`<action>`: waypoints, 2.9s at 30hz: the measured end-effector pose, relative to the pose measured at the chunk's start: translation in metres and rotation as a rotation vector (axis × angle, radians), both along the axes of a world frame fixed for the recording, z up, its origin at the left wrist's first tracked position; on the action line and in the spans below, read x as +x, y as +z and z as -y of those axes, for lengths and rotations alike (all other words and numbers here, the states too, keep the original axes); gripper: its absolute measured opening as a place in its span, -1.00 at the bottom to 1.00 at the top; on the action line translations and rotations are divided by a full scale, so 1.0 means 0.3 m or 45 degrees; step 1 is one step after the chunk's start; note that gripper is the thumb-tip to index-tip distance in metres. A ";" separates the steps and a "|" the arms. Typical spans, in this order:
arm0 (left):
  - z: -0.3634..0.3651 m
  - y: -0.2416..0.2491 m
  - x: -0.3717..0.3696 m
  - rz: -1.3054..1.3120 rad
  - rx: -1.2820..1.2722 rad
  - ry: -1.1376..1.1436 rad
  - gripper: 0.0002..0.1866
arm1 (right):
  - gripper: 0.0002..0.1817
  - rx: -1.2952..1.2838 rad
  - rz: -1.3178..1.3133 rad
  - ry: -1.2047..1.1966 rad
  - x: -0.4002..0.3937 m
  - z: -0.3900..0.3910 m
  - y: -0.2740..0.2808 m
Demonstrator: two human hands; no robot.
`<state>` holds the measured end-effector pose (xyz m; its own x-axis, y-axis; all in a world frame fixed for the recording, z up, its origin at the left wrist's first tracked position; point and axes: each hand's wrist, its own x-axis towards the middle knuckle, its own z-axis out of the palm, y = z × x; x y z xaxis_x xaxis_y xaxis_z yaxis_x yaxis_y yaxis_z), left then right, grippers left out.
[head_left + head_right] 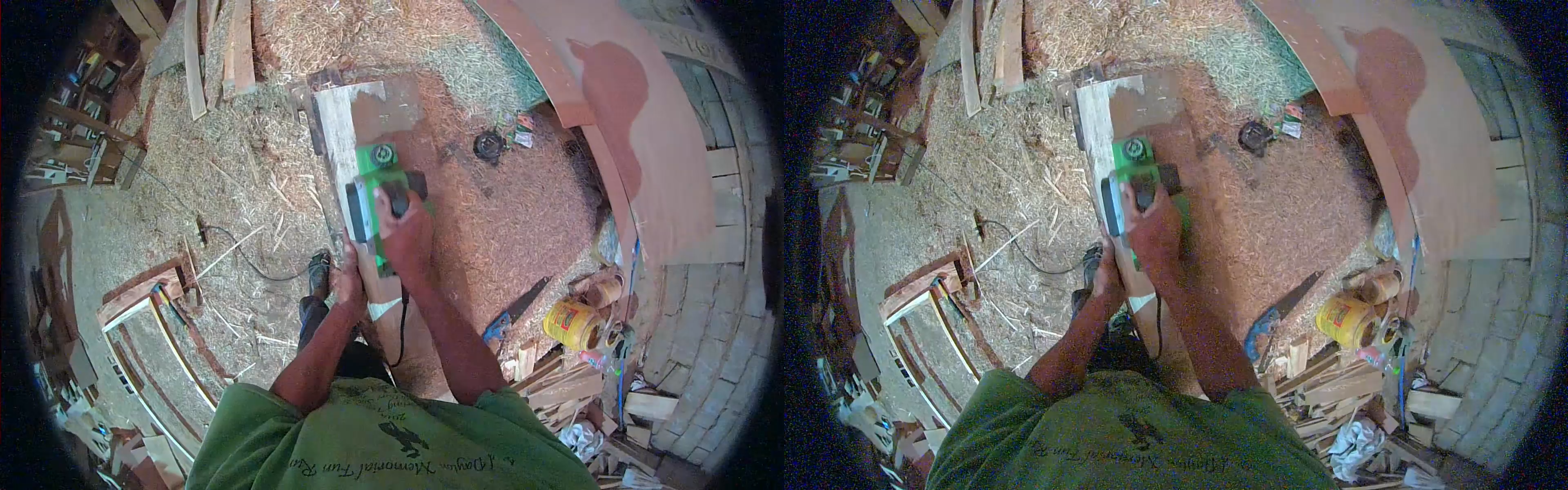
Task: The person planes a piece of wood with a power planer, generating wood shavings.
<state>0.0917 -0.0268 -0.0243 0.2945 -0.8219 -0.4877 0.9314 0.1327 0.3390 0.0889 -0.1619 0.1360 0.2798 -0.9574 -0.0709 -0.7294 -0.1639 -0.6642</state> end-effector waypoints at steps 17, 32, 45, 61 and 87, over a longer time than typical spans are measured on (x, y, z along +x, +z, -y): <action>0.005 0.117 0.030 0.575 0.596 -0.178 -0.13 | -0.34 -0.237 0.116 0.044 0.643 0.578 -0.081; 0.090 -0.072 0.082 0.071 0.110 -0.172 -0.22 | -0.44 0.145 -0.099 -0.054 -0.978 -0.832 -0.039; 0.053 -0.042 0.107 0.006 0.125 -0.254 -0.19 | -0.43 0.204 -0.150 -0.067 -0.693 -0.615 0.019; 0.075 -0.011 0.069 -0.079 -0.005 0.004 -0.18 | -0.37 0.108 -0.005 0.010 -0.095 -0.083 0.028; 0.151 0.020 0.000 1.081 0.952 0.150 -0.21 | -0.26 -0.134 0.128 0.167 0.551 0.484 -0.003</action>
